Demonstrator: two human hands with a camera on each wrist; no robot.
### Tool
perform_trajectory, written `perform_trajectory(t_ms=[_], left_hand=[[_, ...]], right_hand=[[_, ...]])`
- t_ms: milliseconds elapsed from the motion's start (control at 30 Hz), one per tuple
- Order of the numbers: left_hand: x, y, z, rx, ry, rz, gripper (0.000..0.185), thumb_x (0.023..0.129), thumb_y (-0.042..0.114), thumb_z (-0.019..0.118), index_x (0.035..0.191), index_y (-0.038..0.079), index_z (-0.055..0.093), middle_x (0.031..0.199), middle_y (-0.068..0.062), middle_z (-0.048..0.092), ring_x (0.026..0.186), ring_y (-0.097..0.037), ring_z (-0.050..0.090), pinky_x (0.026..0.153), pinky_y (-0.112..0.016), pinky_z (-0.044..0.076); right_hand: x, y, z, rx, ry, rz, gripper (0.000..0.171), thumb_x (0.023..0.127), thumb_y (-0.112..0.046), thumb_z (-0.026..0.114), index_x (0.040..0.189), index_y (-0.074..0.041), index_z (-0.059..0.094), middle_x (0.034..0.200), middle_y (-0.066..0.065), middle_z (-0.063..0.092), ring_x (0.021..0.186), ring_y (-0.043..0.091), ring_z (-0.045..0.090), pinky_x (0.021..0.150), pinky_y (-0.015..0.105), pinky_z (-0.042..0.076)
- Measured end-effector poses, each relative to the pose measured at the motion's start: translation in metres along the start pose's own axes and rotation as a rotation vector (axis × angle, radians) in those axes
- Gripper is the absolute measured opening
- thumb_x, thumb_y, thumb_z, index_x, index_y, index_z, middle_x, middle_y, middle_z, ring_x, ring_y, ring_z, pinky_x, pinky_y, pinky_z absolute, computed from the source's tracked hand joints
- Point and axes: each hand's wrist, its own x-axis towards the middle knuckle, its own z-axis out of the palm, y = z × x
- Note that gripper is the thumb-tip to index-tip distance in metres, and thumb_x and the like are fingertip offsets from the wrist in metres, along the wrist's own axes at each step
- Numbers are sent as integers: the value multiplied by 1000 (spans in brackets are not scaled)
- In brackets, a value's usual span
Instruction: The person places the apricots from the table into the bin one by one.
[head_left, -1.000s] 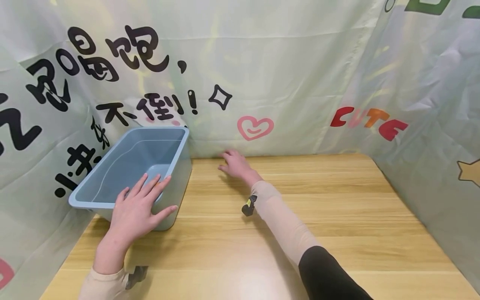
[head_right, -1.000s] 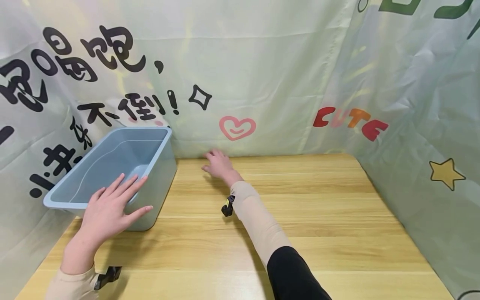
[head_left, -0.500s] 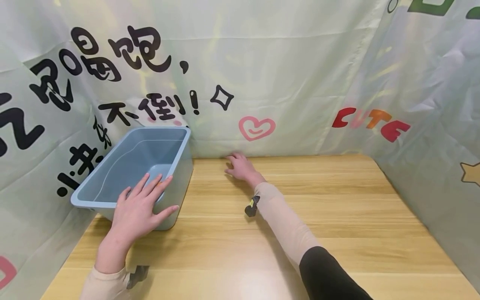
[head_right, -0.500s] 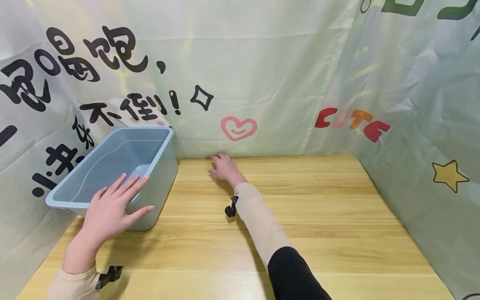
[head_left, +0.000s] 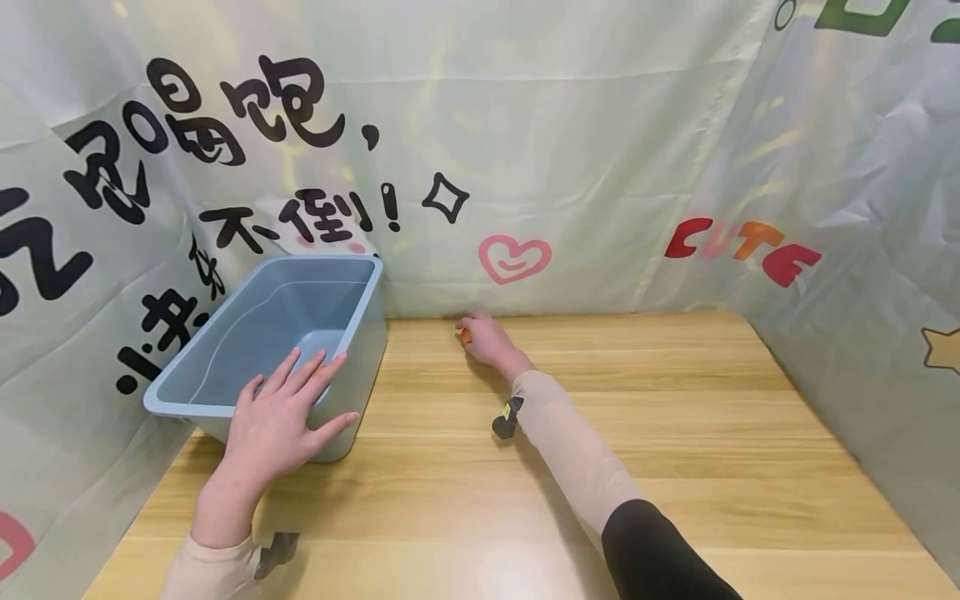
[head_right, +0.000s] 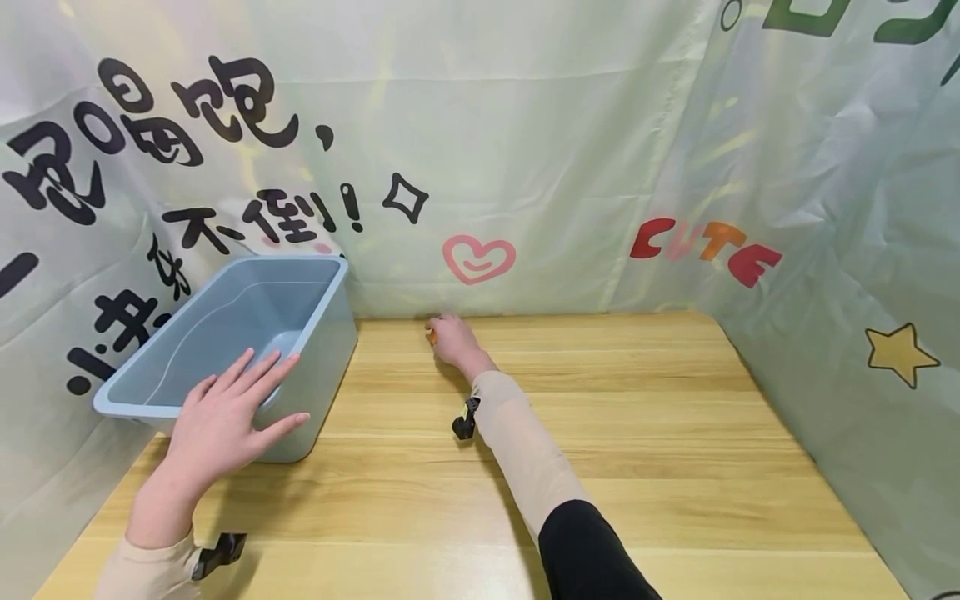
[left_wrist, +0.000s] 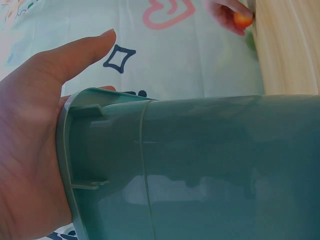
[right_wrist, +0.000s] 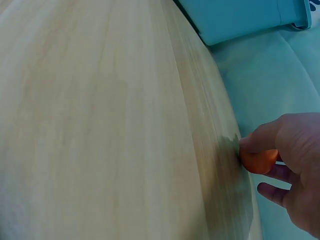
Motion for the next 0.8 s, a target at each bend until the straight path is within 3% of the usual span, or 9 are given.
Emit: perform_trajectory(t_ms=[433, 800], left_hand=[[-1, 0, 0, 6, 7, 1, 79, 81, 60, 67, 149, 34, 39, 150, -6, 48, 143, -35, 34, 100, -68, 31], [-1, 0, 1, 4, 12, 2, 78, 81, 61, 67, 149, 34, 39, 150, -6, 48, 143, -34, 34, 100, -69, 31]], right_hand=[[-3, -19, -9, 66, 37, -66, 38, 91, -15, 68, 128, -7, 62, 126, 13, 63, 114, 30, 60, 97, 40, 51], [0, -43, -27, 79, 78, -147, 42, 89, -12, 70, 129, -4, 60, 129, 13, 63, 120, 32, 57, 107, 43, 44]])
